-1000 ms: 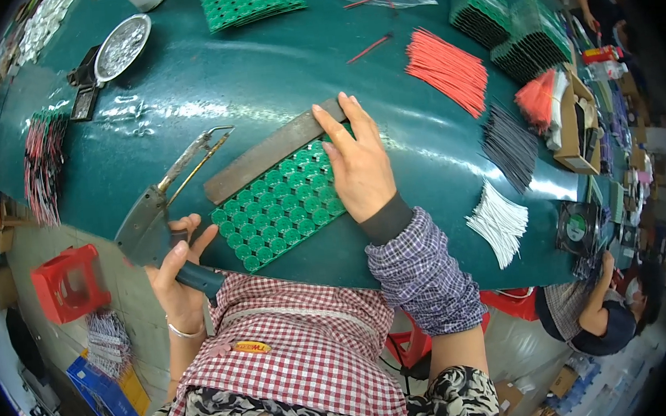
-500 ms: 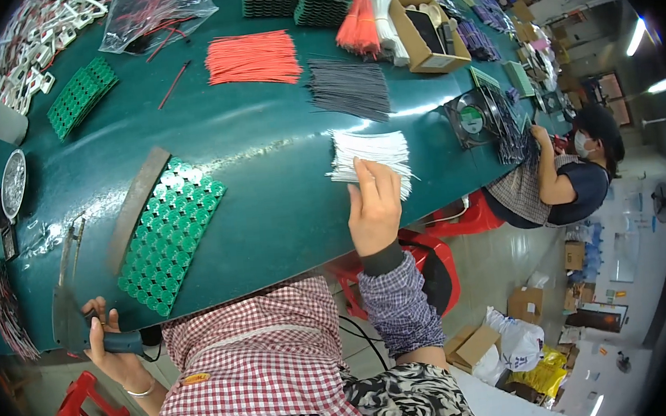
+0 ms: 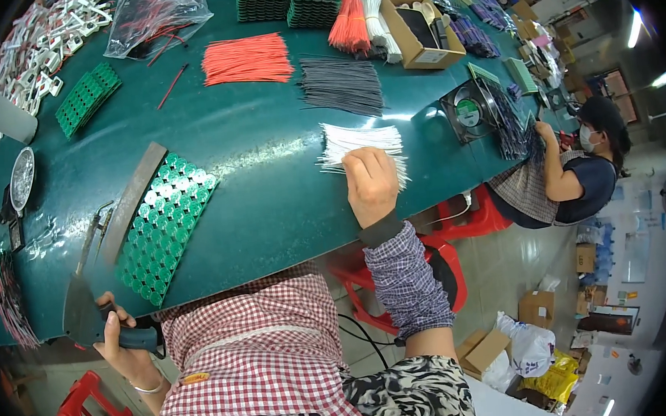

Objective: The person solders wires to electronic components in a plastic grid array using a wire-feeding soldering gun.

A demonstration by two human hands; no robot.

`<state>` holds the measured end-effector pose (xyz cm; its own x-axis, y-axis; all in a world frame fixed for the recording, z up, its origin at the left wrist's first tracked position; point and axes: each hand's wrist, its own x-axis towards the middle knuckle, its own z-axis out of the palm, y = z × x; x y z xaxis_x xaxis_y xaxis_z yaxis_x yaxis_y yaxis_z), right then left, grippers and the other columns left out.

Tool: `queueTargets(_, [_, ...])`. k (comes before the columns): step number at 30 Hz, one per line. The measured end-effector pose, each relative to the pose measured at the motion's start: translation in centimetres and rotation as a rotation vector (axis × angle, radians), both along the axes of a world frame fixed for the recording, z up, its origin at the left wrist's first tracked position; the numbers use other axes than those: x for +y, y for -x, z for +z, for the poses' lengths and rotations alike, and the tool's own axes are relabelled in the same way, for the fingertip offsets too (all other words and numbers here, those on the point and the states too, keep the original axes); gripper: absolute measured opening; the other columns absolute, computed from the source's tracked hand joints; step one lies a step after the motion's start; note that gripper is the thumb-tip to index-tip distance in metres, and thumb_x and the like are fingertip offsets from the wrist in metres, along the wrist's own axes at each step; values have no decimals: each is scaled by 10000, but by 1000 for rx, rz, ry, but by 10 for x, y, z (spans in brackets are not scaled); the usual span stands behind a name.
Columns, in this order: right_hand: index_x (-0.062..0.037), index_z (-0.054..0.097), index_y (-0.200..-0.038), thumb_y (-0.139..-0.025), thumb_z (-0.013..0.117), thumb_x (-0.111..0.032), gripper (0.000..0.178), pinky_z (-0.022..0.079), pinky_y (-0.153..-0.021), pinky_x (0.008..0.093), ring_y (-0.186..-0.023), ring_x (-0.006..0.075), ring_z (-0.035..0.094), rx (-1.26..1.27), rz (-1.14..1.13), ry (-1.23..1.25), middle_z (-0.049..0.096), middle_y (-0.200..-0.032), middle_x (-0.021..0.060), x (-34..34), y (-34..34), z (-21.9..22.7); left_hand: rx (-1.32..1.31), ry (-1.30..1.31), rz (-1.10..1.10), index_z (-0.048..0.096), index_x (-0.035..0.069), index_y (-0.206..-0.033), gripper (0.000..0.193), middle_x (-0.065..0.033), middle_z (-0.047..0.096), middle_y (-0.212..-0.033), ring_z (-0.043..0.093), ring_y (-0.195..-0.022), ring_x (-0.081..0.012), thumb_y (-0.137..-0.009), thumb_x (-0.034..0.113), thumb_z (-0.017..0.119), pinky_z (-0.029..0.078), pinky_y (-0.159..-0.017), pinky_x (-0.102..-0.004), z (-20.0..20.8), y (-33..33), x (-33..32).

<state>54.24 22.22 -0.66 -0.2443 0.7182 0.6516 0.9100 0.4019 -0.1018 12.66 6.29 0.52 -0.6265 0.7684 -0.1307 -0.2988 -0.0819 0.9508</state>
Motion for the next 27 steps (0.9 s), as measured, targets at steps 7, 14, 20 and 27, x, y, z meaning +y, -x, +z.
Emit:
queueTargets(7, [-35, 660, -946, -775, 727, 50, 203, 492, -740, 399, -855, 295, 597, 82, 45, 85, 614, -896, 88, 5, -7, -1, -8, -39, -26, 574, -34, -1278, 417, -172, 654, -1185, 609, -819, -148, -874, 0, 671, 518, -643, -254, -2, -1, -3])
queueTargets(14, [-35, 666, -945, -780, 721, 42, 190, 502, -743, 399, -878, 292, 603, 26, 50, 157, 624, -906, 90, 7, -6, 13, -24, -41, -35, 532, -29, -1326, 476, -185, 642, -1182, 603, -807, -155, -868, -13, 660, 531, -636, -267, 2, -9, 2])
queueTargets(20, [-47, 678, -927, -787, 724, 15, 160, 521, -708, 369, -840, 258, 626, -4, 26, 139, 643, -860, 58, 9, -2, 20, -20, -25, -45, 512, -34, -1341, 503, -195, 633, -1174, 598, -793, -158, -860, -16, 660, 537, -622, -276, 6, -16, 7])
queueTargets(27, [-62, 738, -945, -761, 734, 32, 206, 525, -646, 352, -800, 229, 628, -4, 130, 94, 642, -844, 50, 20, 4, 27, -30, -32, -35, 508, -39, -1342, 517, -202, 637, -1179, 595, -760, -154, -853, -3, 674, 522, -619, -279, 5, -14, 8])
